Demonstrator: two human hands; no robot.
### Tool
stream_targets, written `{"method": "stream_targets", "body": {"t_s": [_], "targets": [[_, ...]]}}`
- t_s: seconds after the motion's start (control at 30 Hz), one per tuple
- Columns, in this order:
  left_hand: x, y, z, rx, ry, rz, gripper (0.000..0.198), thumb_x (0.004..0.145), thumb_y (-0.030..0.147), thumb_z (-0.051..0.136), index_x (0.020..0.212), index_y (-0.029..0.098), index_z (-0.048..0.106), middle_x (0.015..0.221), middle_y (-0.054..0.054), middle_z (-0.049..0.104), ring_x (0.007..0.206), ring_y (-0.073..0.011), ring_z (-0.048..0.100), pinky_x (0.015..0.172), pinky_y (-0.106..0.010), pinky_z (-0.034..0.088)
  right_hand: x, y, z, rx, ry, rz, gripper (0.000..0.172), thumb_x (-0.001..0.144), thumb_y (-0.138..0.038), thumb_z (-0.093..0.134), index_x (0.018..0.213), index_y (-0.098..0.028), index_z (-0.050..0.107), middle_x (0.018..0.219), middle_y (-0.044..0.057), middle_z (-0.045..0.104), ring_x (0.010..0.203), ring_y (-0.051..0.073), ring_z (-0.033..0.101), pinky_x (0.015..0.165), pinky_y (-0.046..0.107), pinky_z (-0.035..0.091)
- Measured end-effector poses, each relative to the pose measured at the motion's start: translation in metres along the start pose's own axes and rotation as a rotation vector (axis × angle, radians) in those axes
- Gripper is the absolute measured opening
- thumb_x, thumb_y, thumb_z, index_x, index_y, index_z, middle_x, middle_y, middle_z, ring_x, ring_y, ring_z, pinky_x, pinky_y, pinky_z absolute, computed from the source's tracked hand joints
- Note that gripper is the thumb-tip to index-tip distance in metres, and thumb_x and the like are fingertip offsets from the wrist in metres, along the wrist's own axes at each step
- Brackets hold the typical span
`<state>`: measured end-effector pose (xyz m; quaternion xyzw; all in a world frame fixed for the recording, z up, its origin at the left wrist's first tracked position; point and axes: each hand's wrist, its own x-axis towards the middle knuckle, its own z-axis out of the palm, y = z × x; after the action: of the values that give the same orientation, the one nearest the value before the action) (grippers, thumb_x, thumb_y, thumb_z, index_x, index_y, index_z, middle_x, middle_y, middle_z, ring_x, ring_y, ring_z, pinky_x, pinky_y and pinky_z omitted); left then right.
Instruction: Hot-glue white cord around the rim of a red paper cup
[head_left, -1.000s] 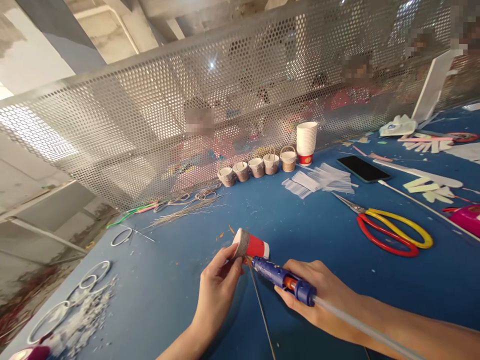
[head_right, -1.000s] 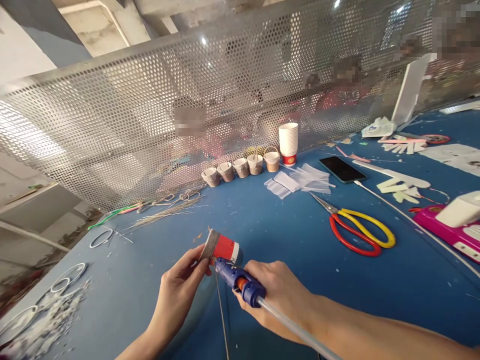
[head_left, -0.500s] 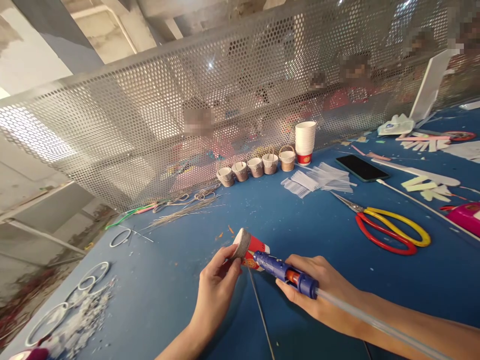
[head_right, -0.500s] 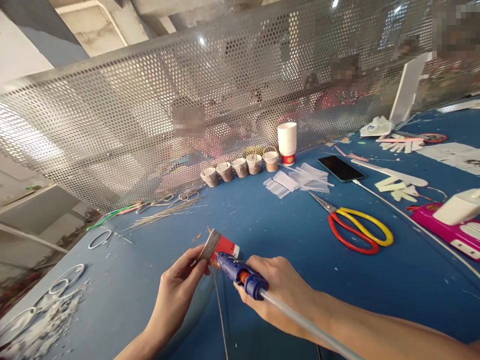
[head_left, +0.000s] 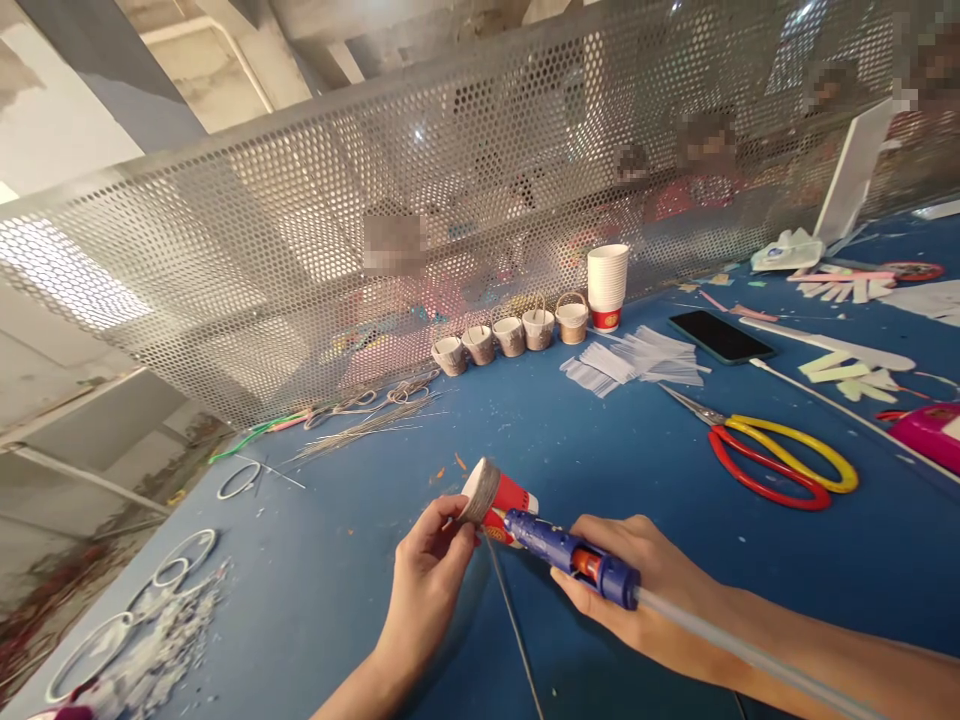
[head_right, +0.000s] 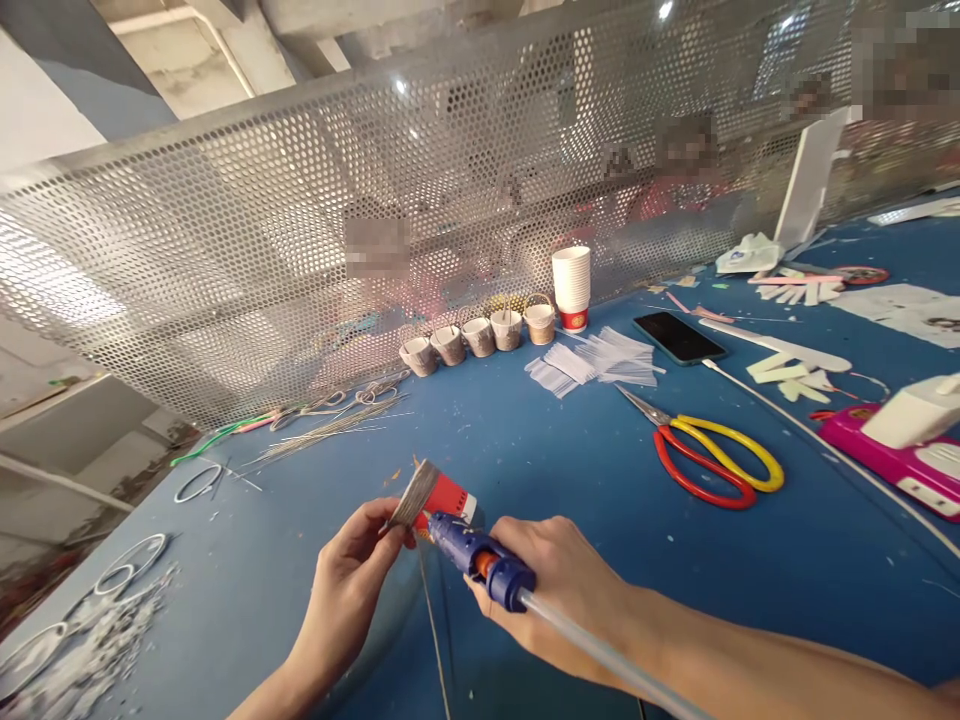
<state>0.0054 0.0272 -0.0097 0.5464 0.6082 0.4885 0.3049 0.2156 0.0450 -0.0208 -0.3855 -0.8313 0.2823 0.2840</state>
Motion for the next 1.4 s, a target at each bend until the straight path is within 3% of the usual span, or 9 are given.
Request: {"method": "stream_targets", "body": {"t_s": [0.47,0.7,0.9,1.1,1.27,1.4], "targets": [[0.002,-0.004,-0.001,-0.064,-0.032,0.005,0.010,0.076,0.027,0.058,0.072,0.018,0.060,0.065,0.001,0.058,0.064,-0.0139,0.052,0.061,-0.022,0.043,0.002,-0.002,-0.003,0.041,-0.024,0.015,0.018,0.087,-0.034,0.047,0.072,-0.023,0.050,0.067,-0.001,0.065,0.061,0.015,0.061,0.060,0.025,0.040],[0.002,-0.011,-0.005,-0.097,-0.043,0.008,0.009,0.077,0.026,0.057,0.074,0.018,0.059,0.067,0.001,0.057,0.065,-0.0138,0.051,0.061,-0.022,0.042,0.006,-0.005,-0.013,0.128,-0.020,0.101,0.030,0.089,-0.039,0.043,0.063,-0.023,0.045,0.058,-0.001,0.058,0.057,0.014,0.056,0.055,0.024,0.039],[0.003,-0.018,-0.007,-0.122,-0.058,0.046,0.008,0.079,0.024,0.055,0.075,0.019,0.059,0.068,0.002,0.055,0.066,-0.0132,0.049,0.061,-0.021,0.041,0.005,-0.007,-0.014,0.144,-0.044,0.085,0.029,0.088,-0.040,0.044,0.067,-0.021,0.051,0.061,-0.001,0.059,0.060,0.014,0.057,0.059,0.024,0.041],[0.004,-0.026,-0.009,-0.159,-0.052,0.060,0.008,0.080,0.022,0.055,0.074,0.019,0.058,0.068,0.003,0.054,0.066,-0.0128,0.048,0.062,-0.021,0.041,0.006,-0.006,-0.020,0.258,-0.037,0.232,0.029,0.087,-0.041,0.046,0.068,-0.021,0.057,0.059,-0.002,0.058,0.055,0.013,0.053,0.048,0.022,0.037],[0.004,-0.024,-0.008,-0.144,-0.062,0.066,0.009,0.082,0.025,0.056,0.077,0.019,0.060,0.070,0.002,0.057,0.067,-0.0128,0.050,0.063,-0.021,0.043,0.004,-0.008,-0.017,0.192,-0.043,0.130,0.029,0.087,-0.040,0.046,0.066,-0.021,0.053,0.062,-0.001,0.061,0.064,0.015,0.058,0.058,0.023,0.041],[0.002,-0.016,-0.006,-0.126,-0.076,0.090,0.011,0.081,0.027,0.058,0.078,0.018,0.063,0.069,0.001,0.059,0.065,-0.0127,0.052,0.061,-0.020,0.044,0.002,-0.008,-0.010,0.128,-0.048,0.040,0.024,0.088,-0.036,0.046,0.069,-0.022,0.049,0.062,-0.002,0.061,0.060,0.013,0.059,0.062,0.024,0.040]]}}
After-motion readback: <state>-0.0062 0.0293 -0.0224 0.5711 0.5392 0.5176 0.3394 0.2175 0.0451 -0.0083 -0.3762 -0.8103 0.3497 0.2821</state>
